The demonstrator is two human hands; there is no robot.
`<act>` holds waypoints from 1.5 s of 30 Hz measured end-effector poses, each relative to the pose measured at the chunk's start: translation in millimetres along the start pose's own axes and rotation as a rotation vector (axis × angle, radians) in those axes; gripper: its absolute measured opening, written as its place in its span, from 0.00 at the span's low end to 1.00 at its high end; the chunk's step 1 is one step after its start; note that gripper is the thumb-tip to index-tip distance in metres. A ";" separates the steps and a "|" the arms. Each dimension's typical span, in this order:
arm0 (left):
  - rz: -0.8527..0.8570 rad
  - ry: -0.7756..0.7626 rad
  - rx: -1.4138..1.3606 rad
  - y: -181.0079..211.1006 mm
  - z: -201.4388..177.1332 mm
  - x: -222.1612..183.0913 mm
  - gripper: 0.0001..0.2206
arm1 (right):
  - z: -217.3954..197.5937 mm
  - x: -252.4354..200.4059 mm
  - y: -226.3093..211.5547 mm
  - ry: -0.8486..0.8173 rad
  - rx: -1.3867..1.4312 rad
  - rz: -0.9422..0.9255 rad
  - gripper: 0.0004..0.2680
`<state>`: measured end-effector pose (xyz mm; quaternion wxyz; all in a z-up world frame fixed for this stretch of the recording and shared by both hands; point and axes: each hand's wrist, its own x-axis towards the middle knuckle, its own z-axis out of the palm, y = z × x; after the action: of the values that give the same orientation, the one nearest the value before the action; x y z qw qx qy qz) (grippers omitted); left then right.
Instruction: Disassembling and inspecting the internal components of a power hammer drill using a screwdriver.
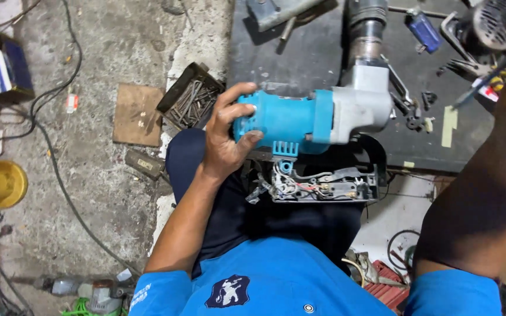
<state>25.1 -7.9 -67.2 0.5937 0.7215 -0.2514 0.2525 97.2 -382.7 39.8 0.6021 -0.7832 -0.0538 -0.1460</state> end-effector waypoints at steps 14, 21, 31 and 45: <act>-0.014 -0.030 0.072 13.8 0.2 3.0 0.17 | -48.9 -63.6 26.3 0.023 -0.729 0.080 0.03; -0.021 -0.023 0.051 13.9 2.1 3.2 0.17 | -52.9 -81.0 49.9 -0.062 -0.805 0.134 0.01; -0.020 -0.003 0.030 13.4 4.7 3.3 0.18 | -42.6 -60.5 56.0 -0.237 -0.836 -0.069 0.09; -0.054 0.021 0.073 18.6 3.4 5.6 0.24 | -27.4 -55.6 67.2 -0.402 -1.078 -0.047 0.08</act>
<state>17.2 -14.7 -50.5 0.5762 0.7465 -0.2161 0.2530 57.3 -421.9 -32.5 0.0926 -0.9903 -0.1023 -0.0144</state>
